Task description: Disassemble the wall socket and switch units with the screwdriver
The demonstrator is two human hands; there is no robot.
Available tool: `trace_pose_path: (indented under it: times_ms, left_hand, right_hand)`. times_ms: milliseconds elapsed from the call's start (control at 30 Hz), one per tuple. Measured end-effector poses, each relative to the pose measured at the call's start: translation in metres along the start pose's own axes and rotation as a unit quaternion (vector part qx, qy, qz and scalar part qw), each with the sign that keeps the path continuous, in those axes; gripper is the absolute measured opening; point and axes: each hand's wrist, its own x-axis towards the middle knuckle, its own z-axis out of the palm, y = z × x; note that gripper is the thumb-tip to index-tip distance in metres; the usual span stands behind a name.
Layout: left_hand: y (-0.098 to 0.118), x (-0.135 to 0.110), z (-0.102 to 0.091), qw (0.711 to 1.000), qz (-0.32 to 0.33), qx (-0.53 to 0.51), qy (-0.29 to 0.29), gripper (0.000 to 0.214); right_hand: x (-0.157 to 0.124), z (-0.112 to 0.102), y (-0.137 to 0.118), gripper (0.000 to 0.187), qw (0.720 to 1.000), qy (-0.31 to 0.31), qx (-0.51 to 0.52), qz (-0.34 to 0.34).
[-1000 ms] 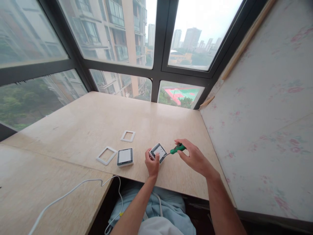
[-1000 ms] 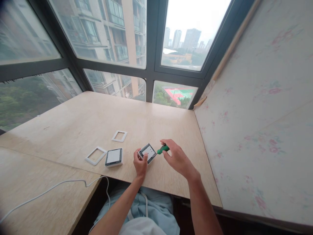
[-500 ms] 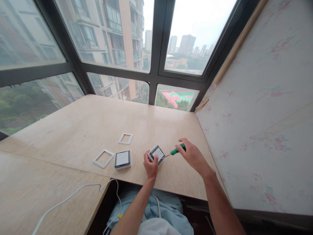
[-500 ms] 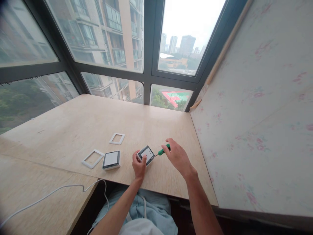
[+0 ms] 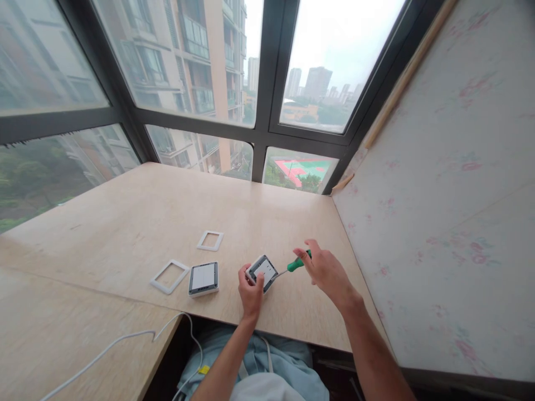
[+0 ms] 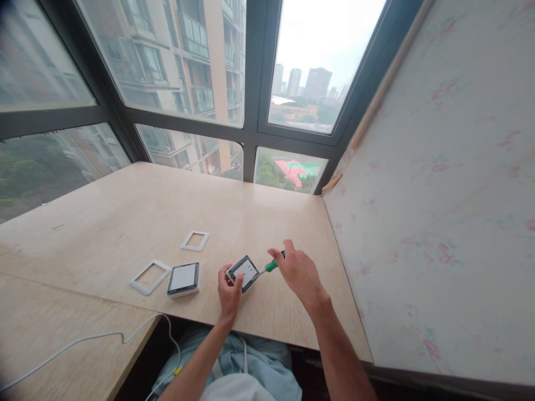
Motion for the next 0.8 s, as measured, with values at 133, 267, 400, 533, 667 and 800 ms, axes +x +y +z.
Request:
trace_pose_path:
  times_ms: [133, 267, 400, 533, 667, 800]
  left_hand:
    - [0.002, -0.001, 0.000, 1.000, -0.004, 0.009, -0.001, 0.060]
    - [0.004, 0.000, 0.001, 1.000, 0.007, 0.031, 0.000, 0.060]
    - [0.005, -0.002, 0.000, 1.000, 0.011, 0.020, -0.004, 0.058]
    - [0.005, -0.003, -0.003, 1.000, 0.006, 0.008, -0.016, 0.059]
    - [0.005, -0.003, -0.007, 1.000, 0.003, -0.002, -0.013, 0.058]
    - [0.005, -0.004, -0.012, 1.000, 0.000, -0.019, -0.005, 0.058]
  right_hand:
    - [-0.001, 0.001, 0.006, 0.042, 0.999, 0.026, -0.044, -0.013]
    - [-0.004, 0.014, 0.022, 0.042, 0.948, 0.036, 0.196, -0.247]
    - [-0.007, 0.021, 0.020, 0.059, 0.945, 0.021, 0.270, -0.185]
    - [-0.009, 0.019, 0.012, 0.063, 0.997, 0.039, 0.062, 0.007]
    - [-0.013, 0.020, 0.019, 0.044, 0.995, 0.068, 0.060, -0.034]
    - [-0.021, 0.030, 0.029, 0.049, 0.942, 0.058, 0.227, -0.242]
